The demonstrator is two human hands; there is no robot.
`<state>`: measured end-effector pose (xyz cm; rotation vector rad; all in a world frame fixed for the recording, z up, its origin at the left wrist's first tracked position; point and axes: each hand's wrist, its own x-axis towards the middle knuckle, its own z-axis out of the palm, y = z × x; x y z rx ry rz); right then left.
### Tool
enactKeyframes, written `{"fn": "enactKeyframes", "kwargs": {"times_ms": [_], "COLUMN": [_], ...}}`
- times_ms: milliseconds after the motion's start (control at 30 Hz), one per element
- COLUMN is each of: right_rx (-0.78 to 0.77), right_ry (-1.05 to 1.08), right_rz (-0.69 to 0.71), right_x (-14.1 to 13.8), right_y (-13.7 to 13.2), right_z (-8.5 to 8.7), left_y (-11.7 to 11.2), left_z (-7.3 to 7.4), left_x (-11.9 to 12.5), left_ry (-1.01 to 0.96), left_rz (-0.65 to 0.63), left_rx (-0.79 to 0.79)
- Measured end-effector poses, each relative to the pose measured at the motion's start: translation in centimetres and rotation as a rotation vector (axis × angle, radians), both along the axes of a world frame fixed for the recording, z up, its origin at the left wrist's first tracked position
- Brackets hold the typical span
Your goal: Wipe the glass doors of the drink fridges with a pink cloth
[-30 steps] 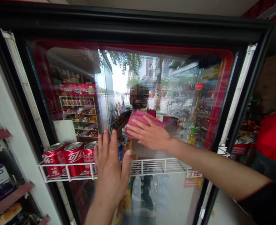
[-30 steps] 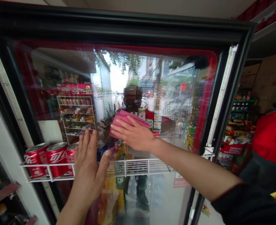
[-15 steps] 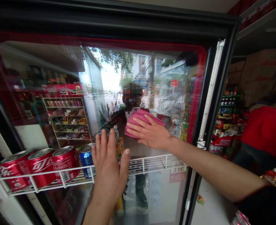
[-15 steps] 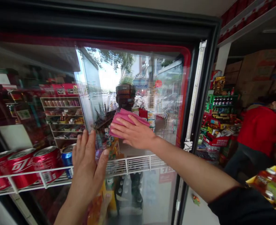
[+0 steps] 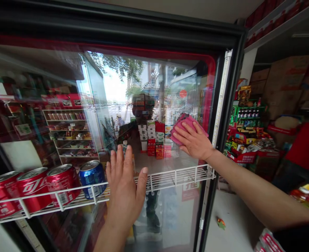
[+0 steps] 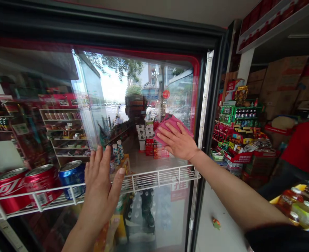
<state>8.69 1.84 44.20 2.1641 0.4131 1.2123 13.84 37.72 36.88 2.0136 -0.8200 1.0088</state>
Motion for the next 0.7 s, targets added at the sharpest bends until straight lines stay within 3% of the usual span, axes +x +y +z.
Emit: {"fn": "enactKeyframes", "kwargs": {"times_ms": [233, 333, 433, 600, 700], "right_rx": [0.264, 0.369, 0.494, 0.571, 0.588], "right_ry": [-0.204, -0.303, -0.399, -0.478, -0.509], "right_rz": [-0.124, -0.164, -0.211, -0.248, -0.221], "right_x": [-0.5, 0.2, 1.4, 3.2, 3.8], "right_y": [-1.5, -0.7, 0.4, 1.5, 1.6], "right_z": [-0.3, 0.7, 3.7, 10.7, 13.3], "left_y": [0.2, 0.5, 1.0, 1.4, 1.2], "left_z": [0.0, 0.0, 0.2, 0.9, 1.5], "left_x": [0.1, 0.6, 1.0, 1.6, 1.8], "left_ry": [-0.021, -0.033, -0.047, -0.079, -0.096], "left_rz": [-0.014, -0.020, -0.022, -0.017, -0.015], "left_rx": [-0.049, -0.064, -0.070, -0.088, -0.089]}}
